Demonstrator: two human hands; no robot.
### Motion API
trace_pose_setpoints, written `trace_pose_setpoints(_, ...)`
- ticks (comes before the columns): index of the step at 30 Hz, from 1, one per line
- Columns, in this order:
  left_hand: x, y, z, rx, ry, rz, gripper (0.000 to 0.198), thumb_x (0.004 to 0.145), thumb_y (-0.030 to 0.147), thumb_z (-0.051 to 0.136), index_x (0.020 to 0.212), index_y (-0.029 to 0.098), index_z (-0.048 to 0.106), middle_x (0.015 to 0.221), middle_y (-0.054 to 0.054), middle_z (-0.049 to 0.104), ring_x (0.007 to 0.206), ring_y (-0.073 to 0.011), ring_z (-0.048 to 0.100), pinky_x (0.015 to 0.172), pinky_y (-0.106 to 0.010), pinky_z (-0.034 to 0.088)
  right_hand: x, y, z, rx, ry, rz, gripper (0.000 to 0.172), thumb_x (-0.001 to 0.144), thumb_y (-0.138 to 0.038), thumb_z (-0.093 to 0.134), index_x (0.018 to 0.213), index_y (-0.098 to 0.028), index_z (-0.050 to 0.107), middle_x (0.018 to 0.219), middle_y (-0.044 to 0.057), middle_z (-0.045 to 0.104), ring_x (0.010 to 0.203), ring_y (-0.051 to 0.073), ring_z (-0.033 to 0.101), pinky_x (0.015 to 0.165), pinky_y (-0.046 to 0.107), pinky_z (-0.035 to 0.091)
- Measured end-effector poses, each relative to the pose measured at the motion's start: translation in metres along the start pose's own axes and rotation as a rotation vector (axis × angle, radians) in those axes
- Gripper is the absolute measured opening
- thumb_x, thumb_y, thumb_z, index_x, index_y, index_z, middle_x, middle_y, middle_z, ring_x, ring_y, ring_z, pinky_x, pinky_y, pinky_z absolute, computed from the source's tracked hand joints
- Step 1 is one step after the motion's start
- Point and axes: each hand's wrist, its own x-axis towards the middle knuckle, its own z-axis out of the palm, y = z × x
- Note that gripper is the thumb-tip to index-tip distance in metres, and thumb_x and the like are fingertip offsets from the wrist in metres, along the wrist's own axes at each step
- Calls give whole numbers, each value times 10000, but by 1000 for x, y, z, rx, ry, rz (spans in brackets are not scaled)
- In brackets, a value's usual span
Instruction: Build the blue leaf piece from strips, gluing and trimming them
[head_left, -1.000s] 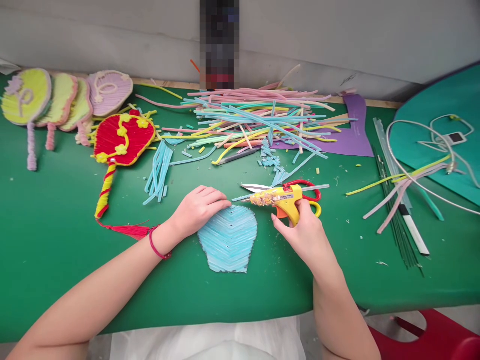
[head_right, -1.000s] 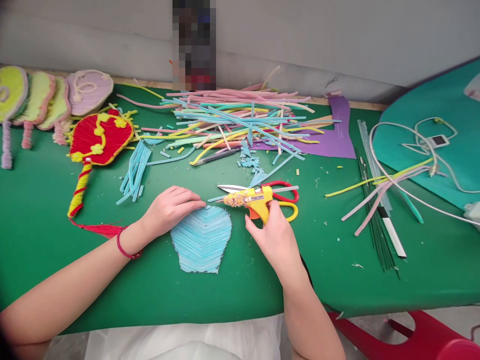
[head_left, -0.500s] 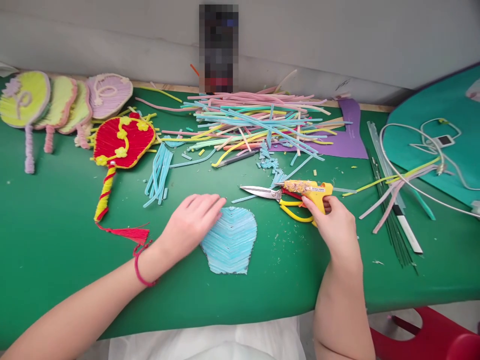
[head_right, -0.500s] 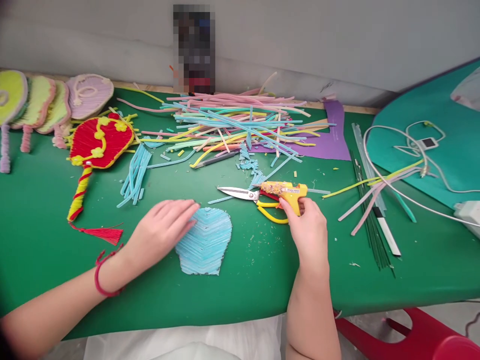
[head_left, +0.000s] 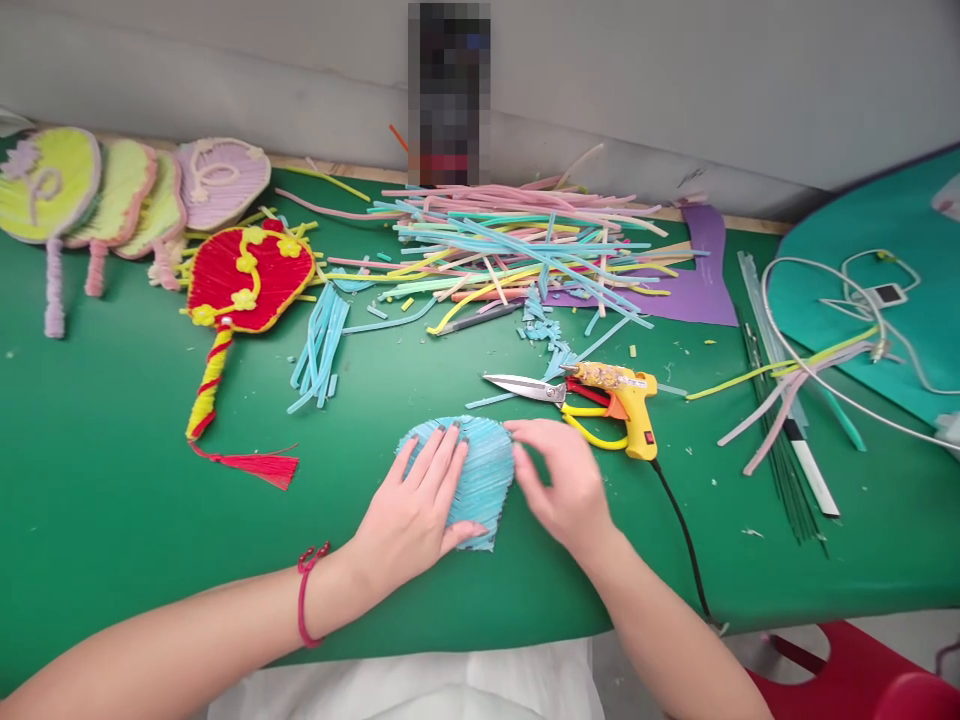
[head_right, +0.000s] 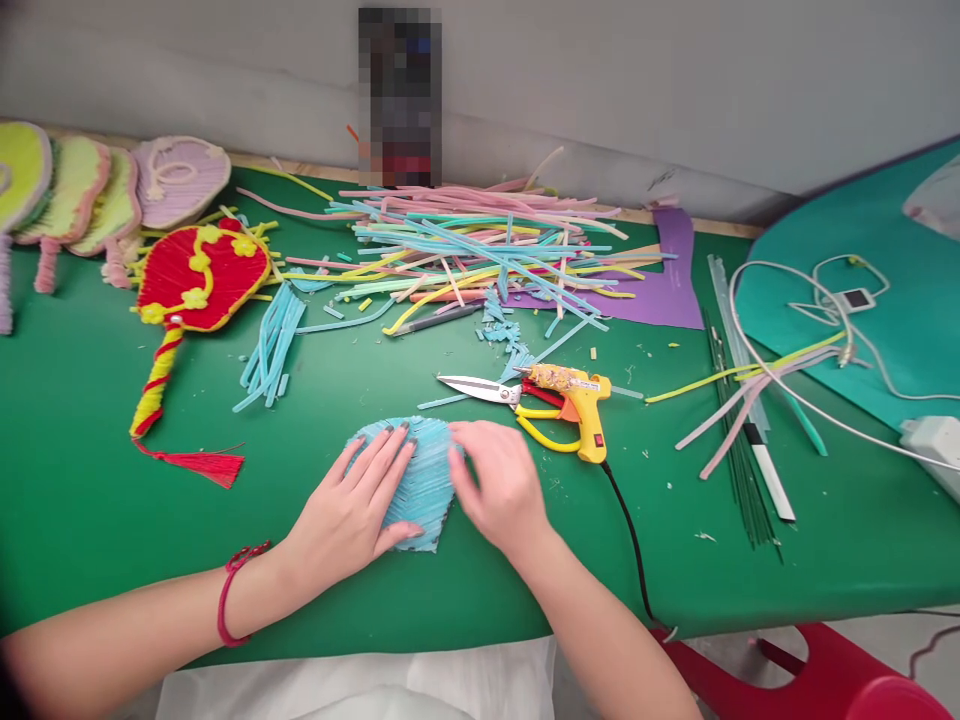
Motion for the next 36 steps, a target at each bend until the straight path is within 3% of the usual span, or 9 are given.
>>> trace_pose_setpoints(4,-1,-3,1,-11,18,15,720,880,599,312,1279,35,517,1364,-198,465,1260,-327,436,1045,-465,289,0,-10,14,58,-116,-212,224,859,-144,438,1048,-201,542,1199,83,631,1183,208,534,982,430,442)
trace_pose_setpoints(8,-1,-3,2,-9,30,15,714,883,596,307,1274,40,525,1368,-194,461,1258,-323,439,1054,-460,277,1,-9,14,21,-184,-220,225,884,-189,423,1088,-184,519,1302,99,557,1308,224,402,1070,496,347)
trace_pose_setpoints(15,-2,0,3,16,28,18,720,897,581,277,1264,15,529,1369,-191,460,1258,-320,438,1048,-452,286,3,-7,18,-4,-271,-242,274,918,-288,428,1147,-160,507,1334,115,524,1333,247,359,1102,544,279)
trace_pose_setpoints(27,-2,1,1,23,13,10,691,905,563,289,1269,24,523,1369,-179,467,1264,-307,434,1055,-449,284,1,-6,20,40,-222,-220,263,917,-331,437,1115,-169,500,1294,131,556,1315,254,388,1087,543,298)
trace_pose_setpoints(32,0,0,-2,16,9,10,679,907,558,293,1284,37,510,1373,-175,464,1259,-301,440,1060,-447,273,1,-1,15,107,-55,-163,288,893,-315,474,1150,-190,443,1310,133,540,1327,260,368,1082,560,282)
trace_pose_setpoints(36,4,-2,-6,-31,-16,12,659,886,574,342,1338,110,463,1409,-161,426,1284,-305,412,1066,-463,263,0,4,13,130,-32,-82,285,892,-244,466,1172,-197,439,1298,119,550,1320,241,384,1090,532,290)
